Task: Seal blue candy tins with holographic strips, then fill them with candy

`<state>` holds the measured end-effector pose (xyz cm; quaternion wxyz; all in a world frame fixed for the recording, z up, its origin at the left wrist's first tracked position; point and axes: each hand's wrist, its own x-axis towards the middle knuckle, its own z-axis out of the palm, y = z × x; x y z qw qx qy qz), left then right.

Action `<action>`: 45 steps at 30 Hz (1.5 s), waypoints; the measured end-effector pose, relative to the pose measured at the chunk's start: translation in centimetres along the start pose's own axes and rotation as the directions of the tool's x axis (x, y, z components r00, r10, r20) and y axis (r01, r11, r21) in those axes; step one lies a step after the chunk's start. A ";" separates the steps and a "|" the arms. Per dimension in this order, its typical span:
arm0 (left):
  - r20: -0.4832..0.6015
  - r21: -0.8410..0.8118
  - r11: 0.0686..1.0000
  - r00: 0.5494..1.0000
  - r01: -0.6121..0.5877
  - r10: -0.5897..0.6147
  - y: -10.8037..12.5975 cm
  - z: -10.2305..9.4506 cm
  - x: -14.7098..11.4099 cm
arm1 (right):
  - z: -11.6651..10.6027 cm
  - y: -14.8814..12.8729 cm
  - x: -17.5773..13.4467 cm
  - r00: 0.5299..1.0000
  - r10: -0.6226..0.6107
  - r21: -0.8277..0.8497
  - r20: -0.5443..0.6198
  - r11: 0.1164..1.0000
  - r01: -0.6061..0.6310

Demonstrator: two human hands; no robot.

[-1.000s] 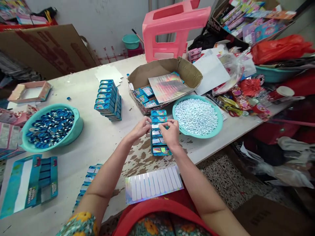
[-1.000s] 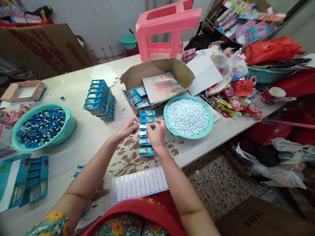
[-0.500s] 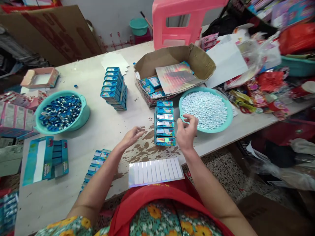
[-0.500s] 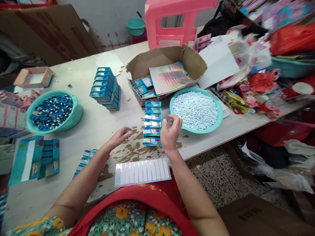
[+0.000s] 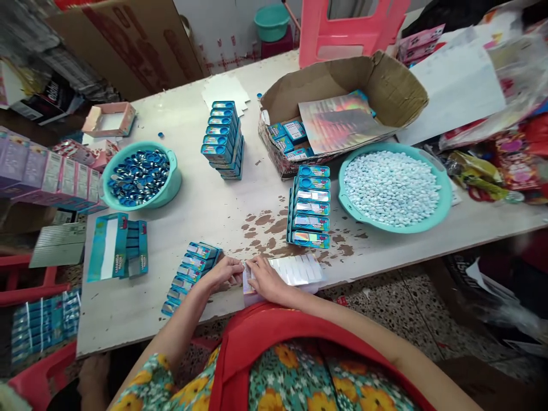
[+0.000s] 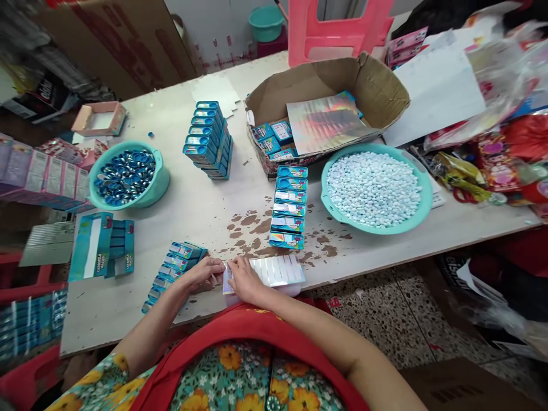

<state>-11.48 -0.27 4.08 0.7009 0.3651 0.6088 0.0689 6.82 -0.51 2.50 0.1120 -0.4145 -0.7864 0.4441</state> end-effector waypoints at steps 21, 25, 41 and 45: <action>-0.175 -0.018 1.000 0.984 -0.022 0.018 -1.0 0.3 1.2 | 0.6 0.5 -0.3 0.997 -0.079 -0.077 -0.014 0.994 0.078; -0.154 0.000 0.999 0.987 -0.051 0.050 -1.2 0.2 1.3 | 0.6 0.4 0.2 0.997 -0.025 -0.063 -0.078 0.998 0.020; -0.221 0.070 0.997 0.974 -0.033 0.048 -1.2 0.4 1.7 | -1.9 -1.3 -0.1 0.990 -0.035 0.085 -0.138 0.995 0.047; -0.360 0.273 0.962 0.925 -0.021 0.123 0.5 0.3 0.9 | -6.7 -3.7 -0.8 0.940 0.119 0.347 -0.319 0.938 -0.001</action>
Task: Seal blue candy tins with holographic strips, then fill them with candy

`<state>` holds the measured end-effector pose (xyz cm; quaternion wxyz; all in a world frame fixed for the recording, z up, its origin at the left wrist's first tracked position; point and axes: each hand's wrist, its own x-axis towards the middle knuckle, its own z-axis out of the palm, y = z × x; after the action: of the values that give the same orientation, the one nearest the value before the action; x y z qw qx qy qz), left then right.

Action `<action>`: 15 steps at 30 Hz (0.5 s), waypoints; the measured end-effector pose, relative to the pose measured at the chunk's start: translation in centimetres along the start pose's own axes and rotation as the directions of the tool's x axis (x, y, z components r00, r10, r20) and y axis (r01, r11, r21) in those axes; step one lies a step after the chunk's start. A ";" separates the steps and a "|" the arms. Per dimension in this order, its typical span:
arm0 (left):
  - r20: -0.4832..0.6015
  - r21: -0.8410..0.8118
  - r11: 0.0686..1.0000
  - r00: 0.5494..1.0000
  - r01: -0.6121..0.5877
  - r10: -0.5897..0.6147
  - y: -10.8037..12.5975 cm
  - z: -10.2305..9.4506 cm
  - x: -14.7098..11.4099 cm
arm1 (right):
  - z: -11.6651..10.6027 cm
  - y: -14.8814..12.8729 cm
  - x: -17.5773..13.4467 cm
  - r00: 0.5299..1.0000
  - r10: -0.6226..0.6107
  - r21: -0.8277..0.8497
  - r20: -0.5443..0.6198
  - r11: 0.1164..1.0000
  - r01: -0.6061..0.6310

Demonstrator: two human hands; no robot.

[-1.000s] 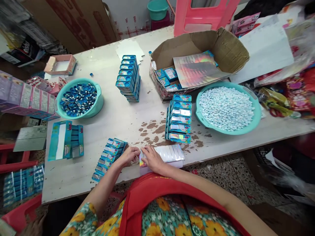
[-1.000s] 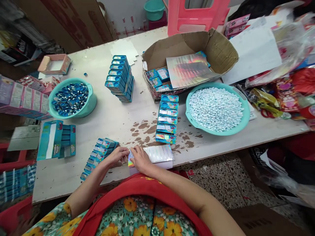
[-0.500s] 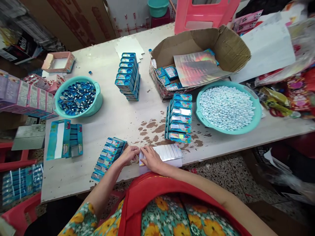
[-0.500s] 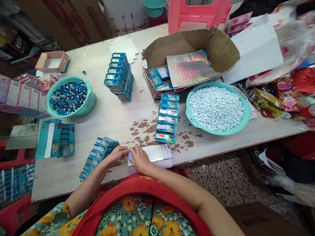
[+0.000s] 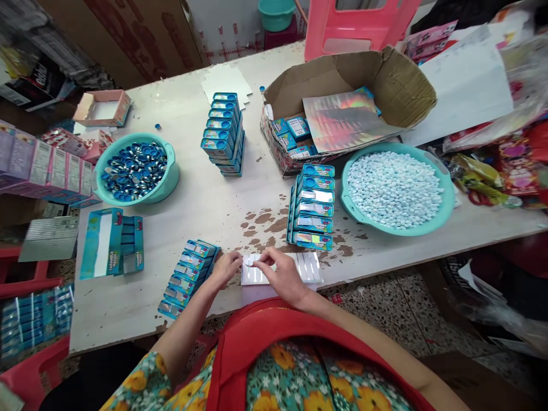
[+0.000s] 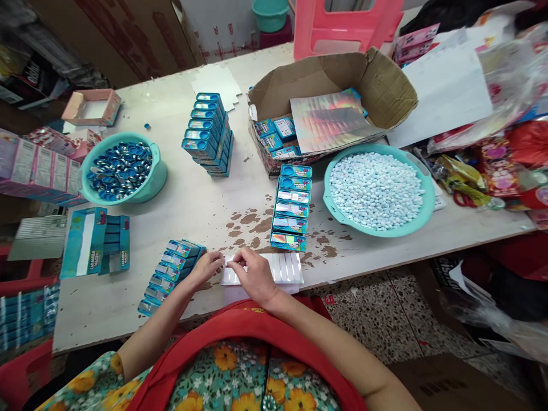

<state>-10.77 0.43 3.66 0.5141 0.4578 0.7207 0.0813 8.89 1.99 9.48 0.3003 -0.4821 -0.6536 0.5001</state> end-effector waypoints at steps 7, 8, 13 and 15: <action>0.060 -0.515 0.769 0.879 -0.379 0.473 9.7 -1.9 -3.9 | -5.6 -4.8 0.8 0.965 0.082 0.178 -0.249 0.983 -0.037; 0.115 -0.533 0.770 0.872 -0.351 0.476 11.0 -1.8 -4.1 | -5.9 -4.8 0.9 0.956 0.093 0.173 -0.277 0.984 -0.045; 0.133 -0.484 0.808 0.884 -0.337 0.448 16.0 -1.7 -1.9 | -7.8 -3.4 2.8 0.837 0.103 0.109 -0.538 0.993 -0.052; 0.161 -0.437 0.819 0.863 -0.372 0.478 18.0 -2.0 0.0 | -9.1 -2.5 4.4 0.772 0.089 0.073 -0.629 0.996 -0.056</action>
<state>-2.03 11.42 15.18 0.6543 0.5028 0.4931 0.2757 14.42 9.35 14.34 0.4945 -0.6391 -0.4833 0.3368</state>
